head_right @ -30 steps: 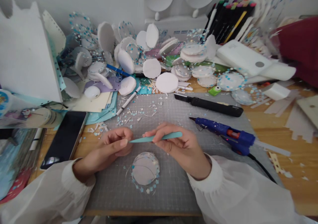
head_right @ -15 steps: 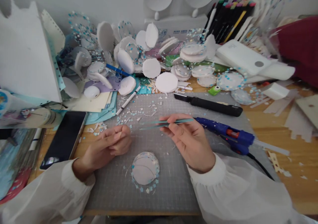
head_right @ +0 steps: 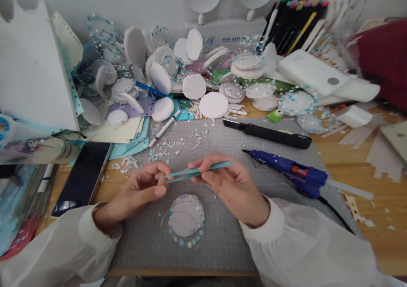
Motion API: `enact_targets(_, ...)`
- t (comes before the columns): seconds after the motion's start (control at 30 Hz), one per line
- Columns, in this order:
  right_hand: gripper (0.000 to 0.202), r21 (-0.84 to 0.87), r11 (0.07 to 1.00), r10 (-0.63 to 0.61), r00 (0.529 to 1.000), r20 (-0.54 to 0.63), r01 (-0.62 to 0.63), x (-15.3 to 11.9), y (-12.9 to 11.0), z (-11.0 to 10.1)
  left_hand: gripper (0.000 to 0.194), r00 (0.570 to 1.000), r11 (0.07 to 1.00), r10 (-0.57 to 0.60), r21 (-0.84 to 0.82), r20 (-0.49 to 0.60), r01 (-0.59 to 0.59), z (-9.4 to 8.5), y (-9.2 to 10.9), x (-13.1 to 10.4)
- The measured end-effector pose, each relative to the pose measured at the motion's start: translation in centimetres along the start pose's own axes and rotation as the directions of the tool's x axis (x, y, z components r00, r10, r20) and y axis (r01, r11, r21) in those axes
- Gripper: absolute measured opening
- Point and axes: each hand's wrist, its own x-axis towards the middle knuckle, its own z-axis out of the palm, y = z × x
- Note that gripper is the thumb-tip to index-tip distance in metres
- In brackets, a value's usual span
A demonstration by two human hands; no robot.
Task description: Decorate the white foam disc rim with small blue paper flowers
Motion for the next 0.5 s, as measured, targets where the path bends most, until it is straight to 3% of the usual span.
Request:
enact_targets(0.33,0.006,0.06,0.997,0.047,0.998,0.045,-0.05,-0.07,0.46,-0.16,0.017,0.993,0.995,0.033,0.095,-0.116,-0.022,0.21,-0.13,0.34)
enact_targets(0.5,0.007,0.077,0.995,0.062,0.996,0.057,-0.066,-0.02,0.51,-0.22,0.019,0.994,0.996,0.021,0.085,-0.11,-0.012,0.29,0.07,0.29)
